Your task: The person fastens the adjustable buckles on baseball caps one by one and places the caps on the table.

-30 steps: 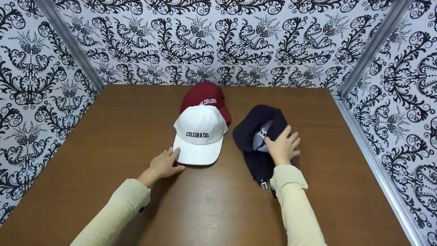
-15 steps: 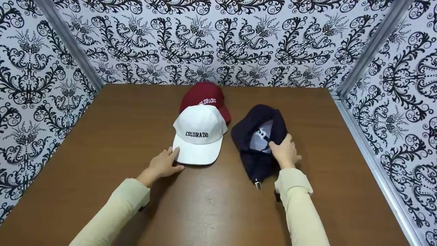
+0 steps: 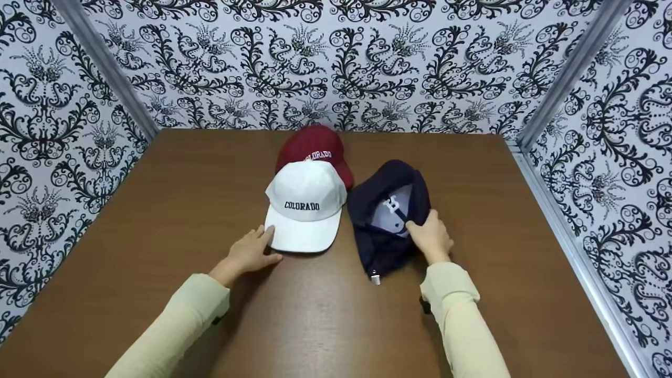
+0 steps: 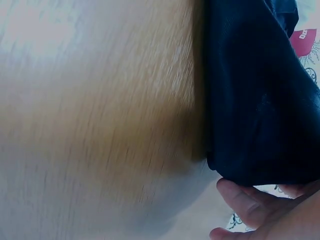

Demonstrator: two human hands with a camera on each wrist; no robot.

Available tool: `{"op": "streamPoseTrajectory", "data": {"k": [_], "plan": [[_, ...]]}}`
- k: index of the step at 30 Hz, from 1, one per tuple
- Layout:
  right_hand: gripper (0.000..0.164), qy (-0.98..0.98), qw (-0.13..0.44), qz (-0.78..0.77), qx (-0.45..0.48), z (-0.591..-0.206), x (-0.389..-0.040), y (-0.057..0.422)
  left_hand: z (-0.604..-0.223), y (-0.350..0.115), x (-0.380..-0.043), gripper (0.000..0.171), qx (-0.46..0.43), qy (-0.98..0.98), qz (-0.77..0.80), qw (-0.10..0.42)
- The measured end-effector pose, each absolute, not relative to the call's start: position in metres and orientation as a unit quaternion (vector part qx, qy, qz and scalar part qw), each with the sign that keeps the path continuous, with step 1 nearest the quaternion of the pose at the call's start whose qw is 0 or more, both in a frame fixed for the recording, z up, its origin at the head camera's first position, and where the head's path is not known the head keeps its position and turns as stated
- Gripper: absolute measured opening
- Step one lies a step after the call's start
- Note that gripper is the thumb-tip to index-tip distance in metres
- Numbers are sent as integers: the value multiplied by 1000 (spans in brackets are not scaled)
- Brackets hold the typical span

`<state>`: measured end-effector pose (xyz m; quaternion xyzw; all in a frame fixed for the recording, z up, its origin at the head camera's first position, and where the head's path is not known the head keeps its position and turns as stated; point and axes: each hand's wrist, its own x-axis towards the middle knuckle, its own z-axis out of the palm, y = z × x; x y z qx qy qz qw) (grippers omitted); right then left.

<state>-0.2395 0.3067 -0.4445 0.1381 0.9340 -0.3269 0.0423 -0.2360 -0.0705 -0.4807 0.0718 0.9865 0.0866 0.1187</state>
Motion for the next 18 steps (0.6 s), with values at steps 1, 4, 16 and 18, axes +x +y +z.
{"op": "streamPoseTrajectory", "data": {"k": [1,4,16,18], "plan": [[64,934,42,-327,137,-444,-239,306,-481,-70,-236,79,72,987,85,119],[61,935,40,-325,134,-444,-238,304,-482,-70,-237,79,72,987,84,118],[52,935,14,-346,79,-449,-239,292,-487,-74,-237,81,66,984,122,111],[53,931,17,-358,68,-449,-238,288,-488,-74,-237,81,64,983,128,112]]}}
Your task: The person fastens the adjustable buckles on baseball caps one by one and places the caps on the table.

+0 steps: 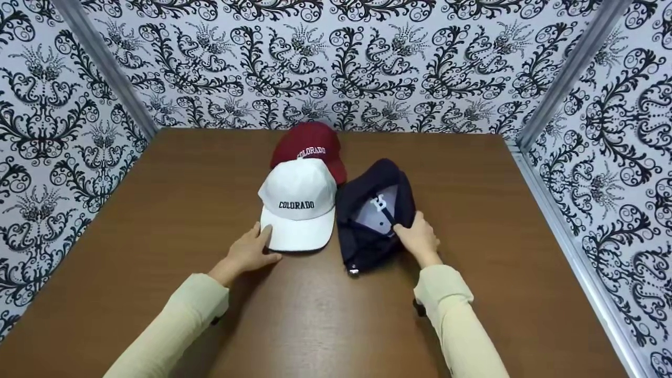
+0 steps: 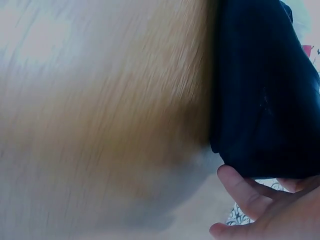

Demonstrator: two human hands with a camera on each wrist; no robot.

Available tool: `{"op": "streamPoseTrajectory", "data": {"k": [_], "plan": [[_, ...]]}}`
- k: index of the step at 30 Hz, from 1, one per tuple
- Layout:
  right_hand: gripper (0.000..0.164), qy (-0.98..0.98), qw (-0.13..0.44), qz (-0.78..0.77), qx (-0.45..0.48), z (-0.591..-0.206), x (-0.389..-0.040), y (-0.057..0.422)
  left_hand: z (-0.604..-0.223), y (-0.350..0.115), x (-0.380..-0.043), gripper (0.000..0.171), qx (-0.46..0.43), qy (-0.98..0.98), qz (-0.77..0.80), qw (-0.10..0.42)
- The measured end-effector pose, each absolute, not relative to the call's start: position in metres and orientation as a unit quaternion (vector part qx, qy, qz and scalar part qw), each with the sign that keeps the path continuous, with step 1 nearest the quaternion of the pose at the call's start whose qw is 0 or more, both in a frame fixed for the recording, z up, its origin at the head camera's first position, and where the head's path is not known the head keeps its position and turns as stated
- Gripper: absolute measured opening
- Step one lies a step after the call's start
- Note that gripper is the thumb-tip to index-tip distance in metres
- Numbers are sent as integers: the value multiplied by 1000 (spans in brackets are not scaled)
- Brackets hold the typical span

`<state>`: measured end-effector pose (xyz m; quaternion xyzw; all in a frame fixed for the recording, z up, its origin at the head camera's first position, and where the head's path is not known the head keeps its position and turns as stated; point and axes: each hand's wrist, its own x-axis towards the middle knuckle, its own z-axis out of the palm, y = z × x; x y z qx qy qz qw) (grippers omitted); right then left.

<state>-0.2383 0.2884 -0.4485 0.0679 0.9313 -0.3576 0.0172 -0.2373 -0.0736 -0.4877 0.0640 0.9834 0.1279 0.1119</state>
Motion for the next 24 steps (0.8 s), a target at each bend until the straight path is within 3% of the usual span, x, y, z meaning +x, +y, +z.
{"op": "streamPoseTrajectory", "data": {"k": [12,19,24], "plan": [[61,927,56,-370,29,-447,-237,273,-486,-70,-236,85,54,981,154,106],[78,918,94,-385,26,-439,-234,272,-478,-59,-233,89,61,978,165,115],[85,929,49,-365,23,-429,-234,263,-472,-45,-232,89,135,978,150,60]]}}
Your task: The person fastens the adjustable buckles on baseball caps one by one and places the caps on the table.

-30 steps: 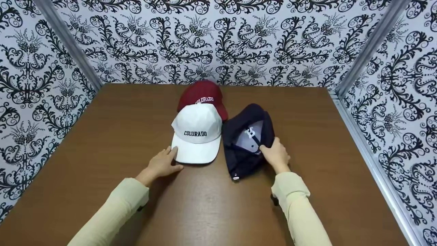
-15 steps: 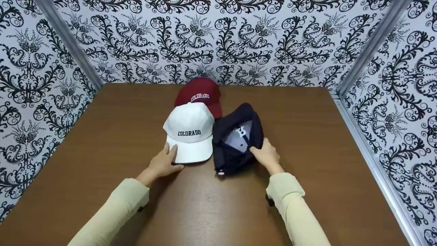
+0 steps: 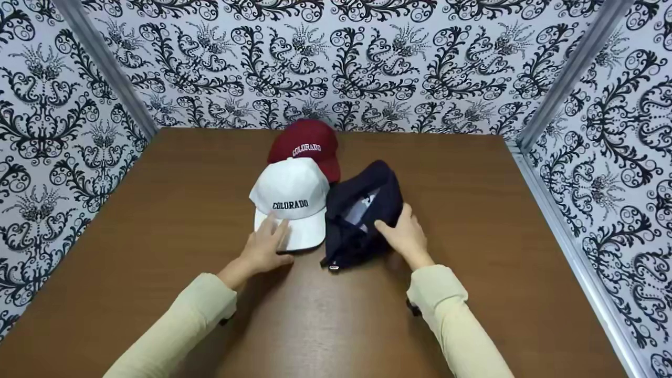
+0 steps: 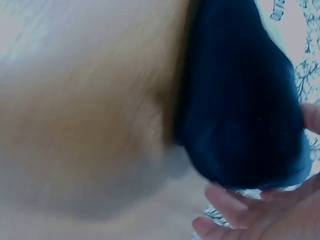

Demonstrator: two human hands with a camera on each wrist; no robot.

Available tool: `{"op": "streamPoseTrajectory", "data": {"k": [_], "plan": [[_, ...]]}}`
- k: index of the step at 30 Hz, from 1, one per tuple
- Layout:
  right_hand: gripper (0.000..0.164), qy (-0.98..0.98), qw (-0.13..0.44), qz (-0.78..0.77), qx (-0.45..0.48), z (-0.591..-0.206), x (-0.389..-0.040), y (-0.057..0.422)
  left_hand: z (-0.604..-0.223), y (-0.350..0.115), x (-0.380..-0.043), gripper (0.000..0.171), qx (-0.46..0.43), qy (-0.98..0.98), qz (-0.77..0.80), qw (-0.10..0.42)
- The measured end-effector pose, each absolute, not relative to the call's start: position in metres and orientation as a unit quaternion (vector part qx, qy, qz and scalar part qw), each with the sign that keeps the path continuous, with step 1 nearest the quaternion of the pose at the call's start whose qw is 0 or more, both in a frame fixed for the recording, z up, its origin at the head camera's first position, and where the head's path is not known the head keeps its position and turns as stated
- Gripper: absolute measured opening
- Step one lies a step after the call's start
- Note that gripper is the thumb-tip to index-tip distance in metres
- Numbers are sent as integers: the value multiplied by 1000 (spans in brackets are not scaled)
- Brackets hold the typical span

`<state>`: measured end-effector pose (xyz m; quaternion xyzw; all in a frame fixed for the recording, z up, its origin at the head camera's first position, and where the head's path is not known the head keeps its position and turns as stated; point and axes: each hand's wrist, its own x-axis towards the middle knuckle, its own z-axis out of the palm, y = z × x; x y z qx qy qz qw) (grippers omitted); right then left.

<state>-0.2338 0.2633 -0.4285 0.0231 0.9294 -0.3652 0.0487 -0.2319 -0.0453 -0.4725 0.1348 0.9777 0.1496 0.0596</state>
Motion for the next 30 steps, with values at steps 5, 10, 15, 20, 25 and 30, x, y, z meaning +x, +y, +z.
{"op": "streamPoseTrajectory", "data": {"k": [5,10,15,20,25,30], "plan": [[68,947,-49,-317,-21,-419,-239,248,-468,-30,-233,82,215,972,97,1],[53,960,-94,-249,-86,-412,-243,232,-468,-17,-232,77,247,967,65,-15],[53,972,-101,-140,-159,-408,-252,220,-470,-8,-234,76,251,967,39,-6],[58,976,-72,-32,-201,-414,-260,214,-473,1,-237,72,258,966,20,-6],[58,969,-55,50,-235,-424,-260,213,-476,9,-238,69,257,966,0,3],[57,958,-66,95,-261,-433,-256,214,-476,15,-238,68,252,968,-9,14]]}}
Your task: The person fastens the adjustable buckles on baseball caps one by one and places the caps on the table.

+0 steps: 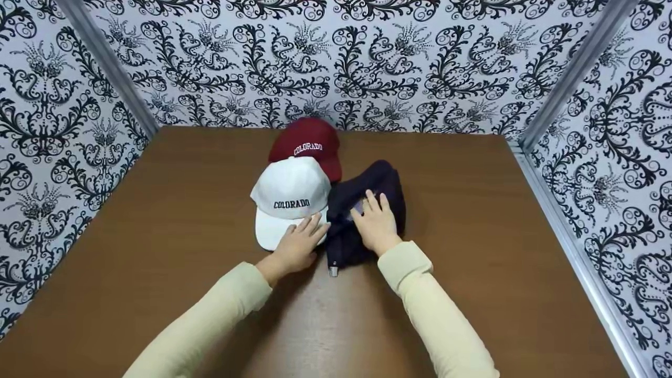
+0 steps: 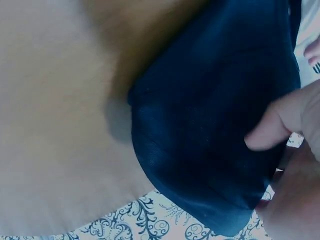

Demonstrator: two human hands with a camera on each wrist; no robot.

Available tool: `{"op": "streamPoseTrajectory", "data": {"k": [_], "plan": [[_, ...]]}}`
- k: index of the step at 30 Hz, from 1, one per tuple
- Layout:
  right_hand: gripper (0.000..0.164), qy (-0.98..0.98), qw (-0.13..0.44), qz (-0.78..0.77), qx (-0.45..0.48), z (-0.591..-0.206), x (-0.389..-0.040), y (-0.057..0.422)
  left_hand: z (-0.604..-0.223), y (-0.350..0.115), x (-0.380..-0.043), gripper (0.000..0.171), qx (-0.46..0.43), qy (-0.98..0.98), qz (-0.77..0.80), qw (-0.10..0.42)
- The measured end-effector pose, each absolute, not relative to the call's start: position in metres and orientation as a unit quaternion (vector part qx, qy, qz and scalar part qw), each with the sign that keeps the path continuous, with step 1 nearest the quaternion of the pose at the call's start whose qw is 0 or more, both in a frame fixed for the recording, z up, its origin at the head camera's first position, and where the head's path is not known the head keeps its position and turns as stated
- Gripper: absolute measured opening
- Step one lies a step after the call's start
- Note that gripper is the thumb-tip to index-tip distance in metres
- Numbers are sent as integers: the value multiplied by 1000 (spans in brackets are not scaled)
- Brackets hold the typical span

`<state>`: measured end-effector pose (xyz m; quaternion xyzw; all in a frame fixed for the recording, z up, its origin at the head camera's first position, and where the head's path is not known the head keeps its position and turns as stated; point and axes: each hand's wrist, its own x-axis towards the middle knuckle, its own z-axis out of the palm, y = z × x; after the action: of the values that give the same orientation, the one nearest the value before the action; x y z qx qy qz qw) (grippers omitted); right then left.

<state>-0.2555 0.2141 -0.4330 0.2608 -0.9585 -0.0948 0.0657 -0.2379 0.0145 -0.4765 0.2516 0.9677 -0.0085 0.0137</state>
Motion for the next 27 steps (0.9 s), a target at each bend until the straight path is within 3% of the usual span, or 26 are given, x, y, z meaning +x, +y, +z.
{"op": "streamPoseTrajectory", "data": {"k": [5,13,19,27], "plan": [[53,-948,98,-122,277,-443,-253,218,-475,17,-237,72,250,968,-7,15],[14,-923,191,-92,321,-449,-253,224,-475,17,-235,76,259,966,-8,-5],[16,-910,233,-20,343,-448,-253,229,-478,20,-236,85,252,967,11,-27],[22,-909,237,67,336,-441,-249,235,-477,23,-239,86,219,969,79,-80]]}}
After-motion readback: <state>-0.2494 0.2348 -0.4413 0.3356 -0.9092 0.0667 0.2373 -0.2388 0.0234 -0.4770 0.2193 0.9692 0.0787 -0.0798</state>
